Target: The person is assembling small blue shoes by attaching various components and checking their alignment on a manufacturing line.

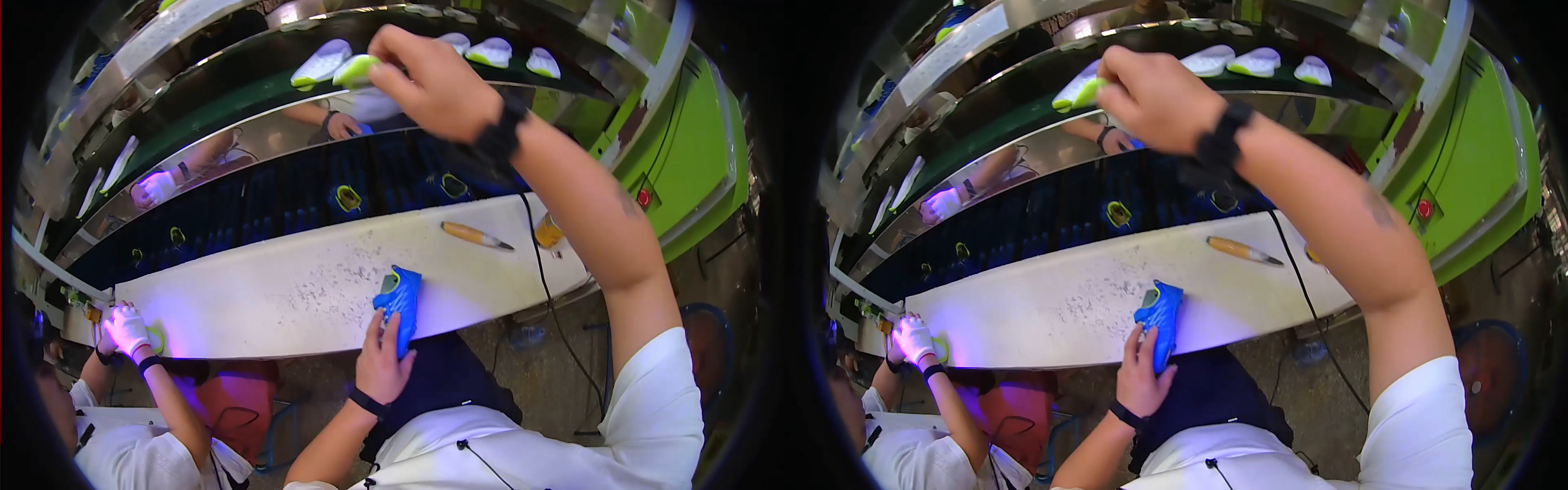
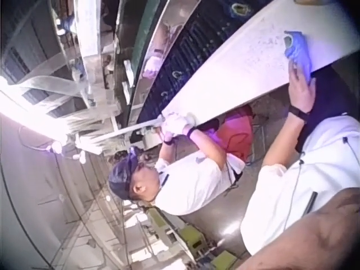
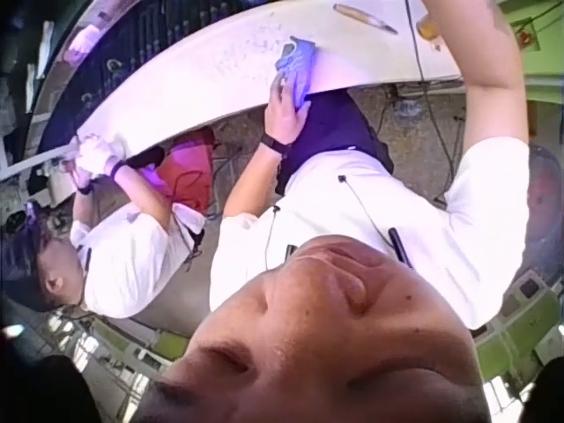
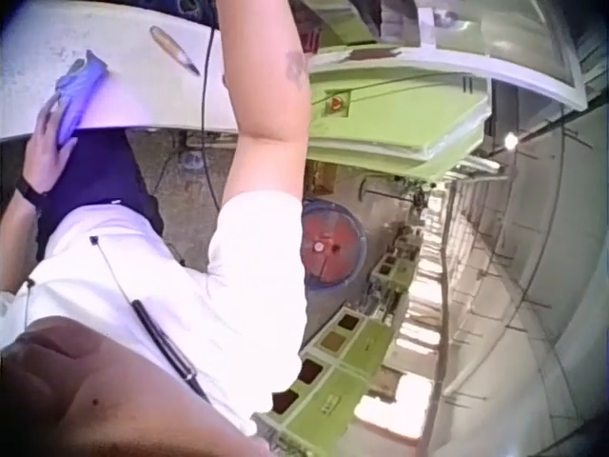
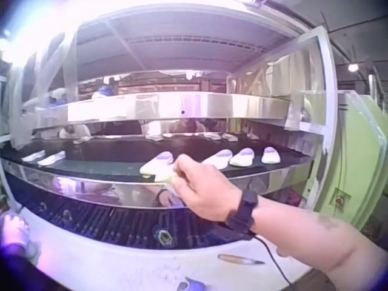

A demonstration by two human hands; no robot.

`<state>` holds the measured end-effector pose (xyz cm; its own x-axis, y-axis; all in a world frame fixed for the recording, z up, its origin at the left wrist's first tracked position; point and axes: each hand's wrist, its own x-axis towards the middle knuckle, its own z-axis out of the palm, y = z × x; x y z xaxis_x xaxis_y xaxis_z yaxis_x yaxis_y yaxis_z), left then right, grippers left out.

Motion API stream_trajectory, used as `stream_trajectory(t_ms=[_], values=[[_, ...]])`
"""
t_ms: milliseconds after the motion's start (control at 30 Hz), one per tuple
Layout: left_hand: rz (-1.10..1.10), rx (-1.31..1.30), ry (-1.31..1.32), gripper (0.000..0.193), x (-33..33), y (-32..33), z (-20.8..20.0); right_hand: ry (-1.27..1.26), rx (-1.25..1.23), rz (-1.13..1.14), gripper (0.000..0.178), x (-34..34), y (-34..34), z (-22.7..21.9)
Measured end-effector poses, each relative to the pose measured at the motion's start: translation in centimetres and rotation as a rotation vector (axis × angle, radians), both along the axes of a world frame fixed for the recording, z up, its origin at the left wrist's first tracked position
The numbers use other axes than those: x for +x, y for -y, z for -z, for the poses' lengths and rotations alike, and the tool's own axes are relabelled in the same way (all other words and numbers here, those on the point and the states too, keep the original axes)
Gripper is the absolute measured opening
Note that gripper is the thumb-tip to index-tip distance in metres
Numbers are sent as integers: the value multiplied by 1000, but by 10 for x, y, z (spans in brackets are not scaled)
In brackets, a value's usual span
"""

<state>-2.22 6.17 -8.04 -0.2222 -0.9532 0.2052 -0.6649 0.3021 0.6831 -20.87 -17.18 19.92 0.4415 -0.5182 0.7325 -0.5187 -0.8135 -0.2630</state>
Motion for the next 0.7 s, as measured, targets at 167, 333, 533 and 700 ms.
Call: stream_trajectory(t_ms=[167,333,533,700], values=[[-219,18,-439,42,30,26,-10,157,140,-55,20,-60,-136,102],[176,-243,-289,33,18,55,-49,618,750,153,16,-93,-204,237],[178,44,-713,41,-42,52,-33,891,978,-84,22,-69,-223,238],[153,-104,-649,43,-52,35,-20,936,928,-259,24,-47,-223,237]])
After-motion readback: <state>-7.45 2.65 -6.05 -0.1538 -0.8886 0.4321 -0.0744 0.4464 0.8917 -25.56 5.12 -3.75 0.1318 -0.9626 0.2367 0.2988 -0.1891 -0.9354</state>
